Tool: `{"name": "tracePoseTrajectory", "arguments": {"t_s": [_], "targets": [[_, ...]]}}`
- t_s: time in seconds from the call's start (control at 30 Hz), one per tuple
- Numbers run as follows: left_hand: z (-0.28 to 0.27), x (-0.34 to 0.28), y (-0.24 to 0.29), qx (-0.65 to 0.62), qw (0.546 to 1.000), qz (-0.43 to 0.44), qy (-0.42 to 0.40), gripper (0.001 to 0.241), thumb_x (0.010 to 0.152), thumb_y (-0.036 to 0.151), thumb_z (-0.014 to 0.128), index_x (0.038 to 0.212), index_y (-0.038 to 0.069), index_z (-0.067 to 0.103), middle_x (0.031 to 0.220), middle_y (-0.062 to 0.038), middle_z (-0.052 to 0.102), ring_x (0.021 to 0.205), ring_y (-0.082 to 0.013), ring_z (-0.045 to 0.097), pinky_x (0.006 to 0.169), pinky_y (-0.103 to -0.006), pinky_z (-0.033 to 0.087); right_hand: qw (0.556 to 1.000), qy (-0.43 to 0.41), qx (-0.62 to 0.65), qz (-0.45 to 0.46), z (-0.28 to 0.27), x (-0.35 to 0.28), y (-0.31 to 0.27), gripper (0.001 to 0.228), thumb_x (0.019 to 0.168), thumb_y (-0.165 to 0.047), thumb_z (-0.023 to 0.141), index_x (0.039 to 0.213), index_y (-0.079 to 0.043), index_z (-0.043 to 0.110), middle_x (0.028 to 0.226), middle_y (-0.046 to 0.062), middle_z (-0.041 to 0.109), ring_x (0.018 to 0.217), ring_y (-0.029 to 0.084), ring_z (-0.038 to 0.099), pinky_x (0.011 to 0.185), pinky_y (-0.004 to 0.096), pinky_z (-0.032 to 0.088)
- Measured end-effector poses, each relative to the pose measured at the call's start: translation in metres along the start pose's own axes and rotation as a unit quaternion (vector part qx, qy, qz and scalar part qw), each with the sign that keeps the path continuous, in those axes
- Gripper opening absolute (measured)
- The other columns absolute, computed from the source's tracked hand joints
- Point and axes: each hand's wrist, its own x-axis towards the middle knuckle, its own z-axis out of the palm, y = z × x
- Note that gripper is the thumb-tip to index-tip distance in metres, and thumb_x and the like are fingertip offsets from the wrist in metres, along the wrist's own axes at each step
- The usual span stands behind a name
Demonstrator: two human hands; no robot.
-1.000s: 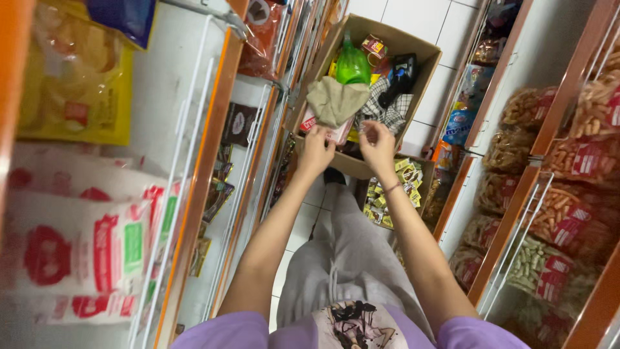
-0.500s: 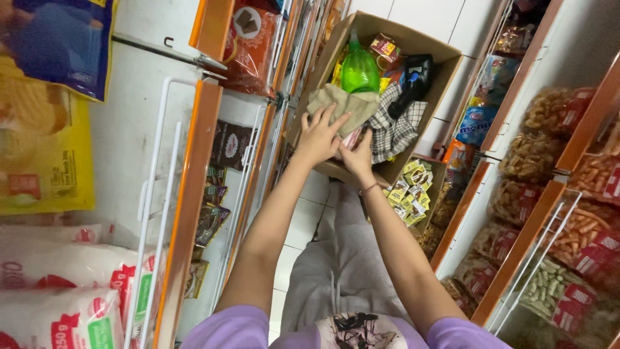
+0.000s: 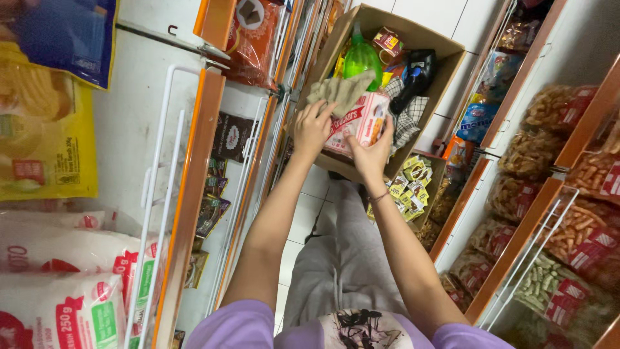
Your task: The person wipes various packaged food items, including biscuit packs and cracker packs, with a cloth before scanning each with a handheld barcode scanner and placing them on the convenience store shelves.
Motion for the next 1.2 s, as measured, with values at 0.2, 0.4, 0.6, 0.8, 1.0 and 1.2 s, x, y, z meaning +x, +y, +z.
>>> {"name": "tracePoseTrajectory", "arguments": {"t_s": [0.2,0.4,0.6,0.8,1.0,1.2], "targets": [[0.012,0.006,0.008,0.025,0.997,-0.069,0.019,0.037,0.090,0.016,0.069,0.127,0.014,0.070,0.121,-0.010,0.068,0.113,-0.0286,0.062,0.095,-0.0438,0.048,0.995,-0.013,0.059,0.075,-0.057,0.004,-0.028,0.083,0.074,-0.022,0.091,0.138,-0.002,0.041,0.111,0.015,0.064,0.096,0.023,0.070,0.085,0.033,0.058],[0.013,0.014,0.021,0.095,0.990,-0.098,-0.041,0.028,0.086,0.019,0.071,0.114,0.015,0.073,0.112,-0.007,0.068,0.116,-0.0252,0.060,0.095,-0.0443,0.043,0.977,-0.030,0.165,0.132,-0.095,0.023,-0.010,0.067,0.079,-0.008,0.083,0.135,-0.005,0.045,0.109,0.011,0.064,0.095,0.017,0.068,0.076,0.029,0.058],[0.014,0.020,0.034,0.112,0.980,-0.108,-0.122,0.027,0.083,0.023,0.070,0.108,0.015,0.077,0.124,-0.012,0.067,0.119,-0.0275,0.058,0.101,-0.0543,0.034,0.901,-0.067,0.383,0.193,-0.106,0.038,0.020,0.060,0.085,-0.008,0.074,0.139,-0.004,0.046,0.121,0.011,0.067,0.111,0.021,0.068,0.099,0.035,0.057],[0.044,0.025,0.067,-0.640,0.682,-0.323,-0.146,0.056,0.102,0.050,0.055,0.137,0.006,0.062,0.140,-0.011,0.065,0.129,-0.0230,0.060,0.112,-0.0356,0.044,0.821,-0.157,0.511,0.203,-0.116,0.037,0.022,0.060,0.091,-0.022,0.069,0.143,-0.002,0.048,0.131,0.007,0.066,0.122,0.020,0.064,0.108,0.039,0.052],[-0.014,0.042,0.125,-0.631,0.735,-0.203,-0.141,0.070,0.091,0.041,0.075,0.142,-0.004,0.054,0.133,-0.017,0.064,0.122,-0.0265,0.061,0.108,-0.0419,0.049,0.960,-0.112,0.250,0.064,-0.117,0.057,-0.002,0.067,0.093,-0.024,0.069,0.152,-0.001,0.045,0.133,0.008,0.052,0.117,0.020,0.056,0.101,0.037,0.050],[-0.044,0.057,0.188,-0.331,0.939,-0.075,-0.053,0.067,0.100,0.041,0.062,0.150,-0.001,0.048,0.144,-0.026,0.055,0.134,-0.0362,0.056,0.112,-0.0455,0.046,0.954,-0.169,0.245,-0.022,-0.131,0.067,0.000,0.076,0.092,-0.026,0.074,0.155,0.001,0.041,0.146,0.009,0.054,0.137,0.020,0.053,0.116,0.035,0.045]]}}
